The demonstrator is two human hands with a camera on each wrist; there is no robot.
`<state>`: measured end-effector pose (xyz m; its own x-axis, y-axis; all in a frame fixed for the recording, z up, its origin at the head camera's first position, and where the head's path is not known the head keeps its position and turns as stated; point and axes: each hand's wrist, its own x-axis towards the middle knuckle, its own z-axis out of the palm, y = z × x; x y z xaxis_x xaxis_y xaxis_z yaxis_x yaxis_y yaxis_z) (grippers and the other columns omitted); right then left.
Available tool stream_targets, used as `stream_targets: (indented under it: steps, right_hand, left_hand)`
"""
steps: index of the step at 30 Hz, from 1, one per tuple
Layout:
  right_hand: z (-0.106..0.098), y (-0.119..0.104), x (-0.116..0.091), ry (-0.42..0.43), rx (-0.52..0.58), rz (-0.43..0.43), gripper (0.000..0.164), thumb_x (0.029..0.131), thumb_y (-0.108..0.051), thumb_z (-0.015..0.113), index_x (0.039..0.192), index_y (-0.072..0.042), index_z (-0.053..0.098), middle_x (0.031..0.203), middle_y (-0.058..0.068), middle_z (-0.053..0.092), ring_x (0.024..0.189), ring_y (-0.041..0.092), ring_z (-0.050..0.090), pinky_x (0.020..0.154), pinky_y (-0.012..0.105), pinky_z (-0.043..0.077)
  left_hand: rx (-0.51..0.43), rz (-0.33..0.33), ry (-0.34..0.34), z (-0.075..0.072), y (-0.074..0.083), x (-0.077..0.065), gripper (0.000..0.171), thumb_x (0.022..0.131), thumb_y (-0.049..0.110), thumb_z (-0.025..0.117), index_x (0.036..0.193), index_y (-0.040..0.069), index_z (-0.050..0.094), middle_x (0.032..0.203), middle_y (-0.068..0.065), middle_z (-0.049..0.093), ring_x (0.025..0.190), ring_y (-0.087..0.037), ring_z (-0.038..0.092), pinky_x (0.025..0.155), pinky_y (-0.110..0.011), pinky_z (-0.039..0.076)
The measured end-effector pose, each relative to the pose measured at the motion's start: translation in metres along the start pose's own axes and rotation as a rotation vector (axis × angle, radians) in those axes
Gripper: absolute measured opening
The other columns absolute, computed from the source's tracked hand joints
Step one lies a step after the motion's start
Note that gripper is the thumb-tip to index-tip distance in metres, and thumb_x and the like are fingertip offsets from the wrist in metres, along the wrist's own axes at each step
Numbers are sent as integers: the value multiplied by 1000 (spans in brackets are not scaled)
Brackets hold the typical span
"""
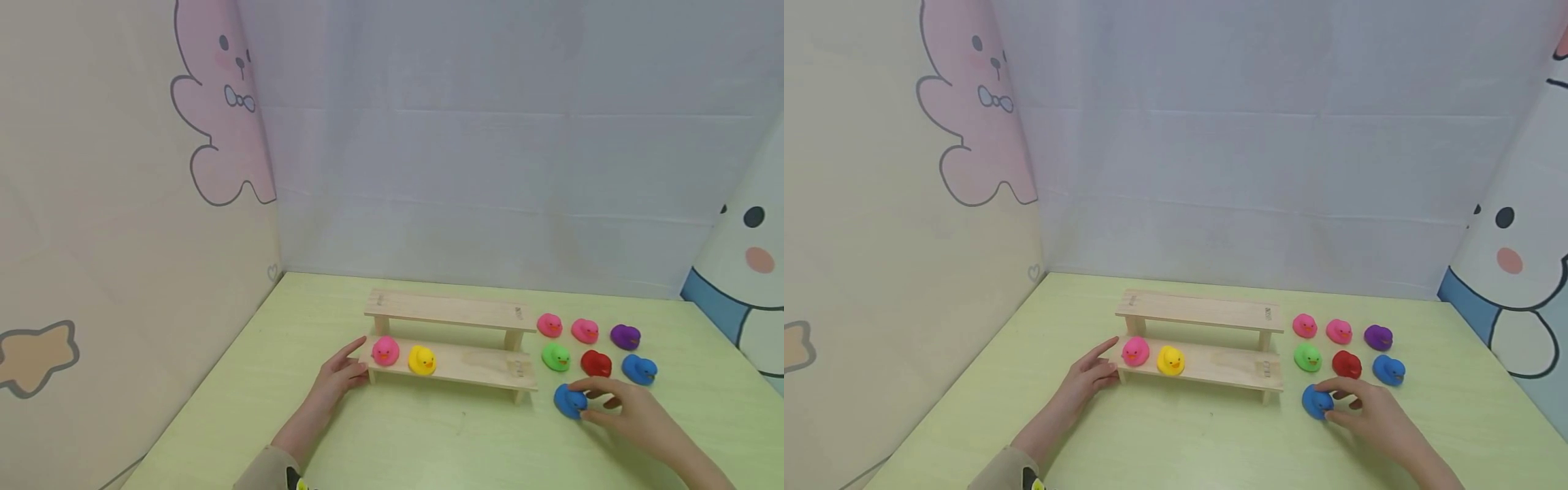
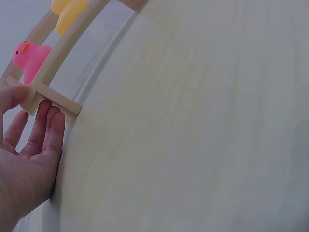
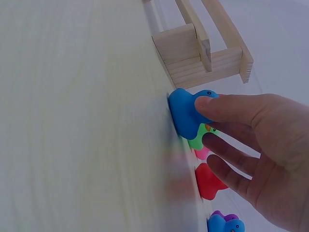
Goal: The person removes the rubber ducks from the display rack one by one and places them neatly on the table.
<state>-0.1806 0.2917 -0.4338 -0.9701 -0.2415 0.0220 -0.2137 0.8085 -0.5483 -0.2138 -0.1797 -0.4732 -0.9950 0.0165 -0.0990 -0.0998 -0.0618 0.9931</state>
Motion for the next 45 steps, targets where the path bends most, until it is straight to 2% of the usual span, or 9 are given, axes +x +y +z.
stream_targets:
  steps: [8, 20, 25, 28, 34, 36, 40, 45]
  right_hand:
    - [0, 2, 0, -6, 33, -3, 37, 73, -34, 73, 107, -21, 64, 101, -2, 62, 88, 19, 57, 65, 20, 48]
    - [-3, 3, 1, 11, 15, -42, 44, 71, -35, 75, 111, -22, 62, 107, -1, 61, 92, 21, 56, 66, 23, 48]
    - [-10, -5, 4, 70, -30, -123, 50, 67, -34, 78, 112, -21, 61, 110, 2, 60, 93, 23, 57, 65, 23, 49]
    - [-14, -11, 6, 109, -56, -185, 50, 67, -34, 78, 112, -21, 62, 109, 0, 61, 93, 24, 58, 67, 25, 50]
    - [-14, -27, 15, 187, -76, -296, 47, 68, -33, 78, 111, -27, 61, 108, -10, 62, 96, 7, 55, 72, 29, 51]
    - [-12, -32, 20, 196, -64, -330, 46, 69, -31, 78, 112, -27, 61, 106, -11, 61, 91, 4, 53, 70, 26, 50]
    - [-9, -43, 30, 199, -54, -394, 47, 69, -29, 78, 112, -27, 61, 106, -12, 61, 87, 5, 53, 66, 23, 49]
    - [-7, -61, 40, 209, -24, -466, 46, 70, -26, 78, 112, -24, 61, 110, -11, 61, 93, 1, 53, 69, 25, 50]
  left_hand:
    - [8, 18, -9, 0, 1, -1, 53, 84, 10, 63, 134, 13, 45, 93, -10, 60, 80, -19, 62, 76, -30, 51]
    - [8, -12, 8, 0, 3, -1, 53, 83, 13, 64, 133, 17, 47, 93, -9, 60, 81, -19, 62, 77, -30, 51]
    - [20, -6, 10, 0, 1, -1, 52, 83, 14, 64, 133, 16, 47, 93, -9, 60, 81, -19, 62, 77, -30, 51]
    - [19, -7, 12, 0, 1, 0, 52, 83, 14, 64, 133, 16, 47, 92, -9, 61, 81, -19, 62, 76, -30, 51]
    - [18, -7, 5, 0, 1, 0, 53, 84, 14, 64, 133, 16, 47, 93, -9, 60, 81, -19, 62, 78, -31, 51]
    - [19, -9, 5, 0, 1, -1, 53, 84, 14, 64, 134, 16, 46, 93, -9, 60, 81, -19, 62, 78, -31, 51]
    - [15, -14, 4, 0, 2, -2, 53, 84, 14, 64, 134, 16, 46, 93, -9, 60, 82, -18, 62, 78, -30, 51]
    - [14, -1, -11, 0, 2, -2, 53, 84, 12, 63, 134, 16, 46, 93, -9, 60, 83, -19, 61, 79, -31, 51]
